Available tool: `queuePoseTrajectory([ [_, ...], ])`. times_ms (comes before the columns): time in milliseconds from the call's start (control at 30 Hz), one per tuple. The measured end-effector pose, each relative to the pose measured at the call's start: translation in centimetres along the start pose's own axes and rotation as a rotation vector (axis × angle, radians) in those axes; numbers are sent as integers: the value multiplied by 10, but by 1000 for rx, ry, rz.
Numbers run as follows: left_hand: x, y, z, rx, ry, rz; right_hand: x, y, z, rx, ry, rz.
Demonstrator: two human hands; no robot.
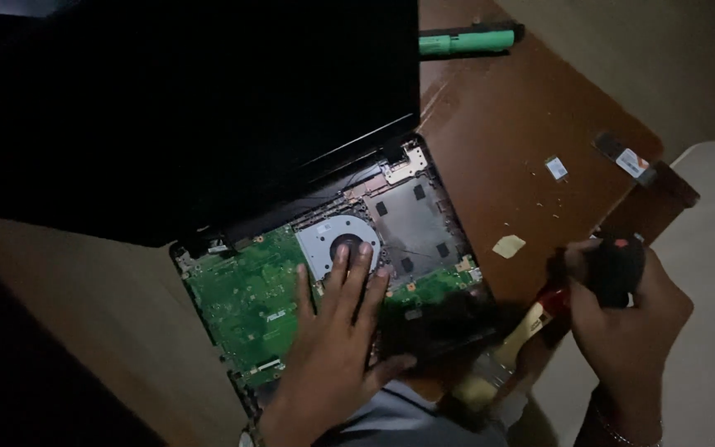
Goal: A person is seen cleaning the internal components of a laptop with a brush and using a screwdriver to prepare for a hard drive installation.
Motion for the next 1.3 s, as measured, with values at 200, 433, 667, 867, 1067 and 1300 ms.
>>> queuePoseTrajectory([
  [200,12,1,-2,70,-47,497,-14,9,12,1,50,77],
  [433,15,5,7,41,3,533,24,8,13,59,-89,106],
  [667,14,0,27,-29,44,473,22,26,43,126,-229,249],
  [867,26,13,52,-211,45,615,83,66,40,399,-383,198],
  [1067,142,70,68,133,-344,725,125,107,13,493,-486,300],
  [1300,173,1,149,-670,-594,717,93,125,10,449,-469,609],
])
Point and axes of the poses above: each hand's wrist, its own z-axis away from the middle knuckle, its own y-axis out of the palm, x = y × z, the point moved 10 cm from there along -z, towards the middle knuckle, and after that the axes turned 11 degrees about z, right-handed, at the moved point
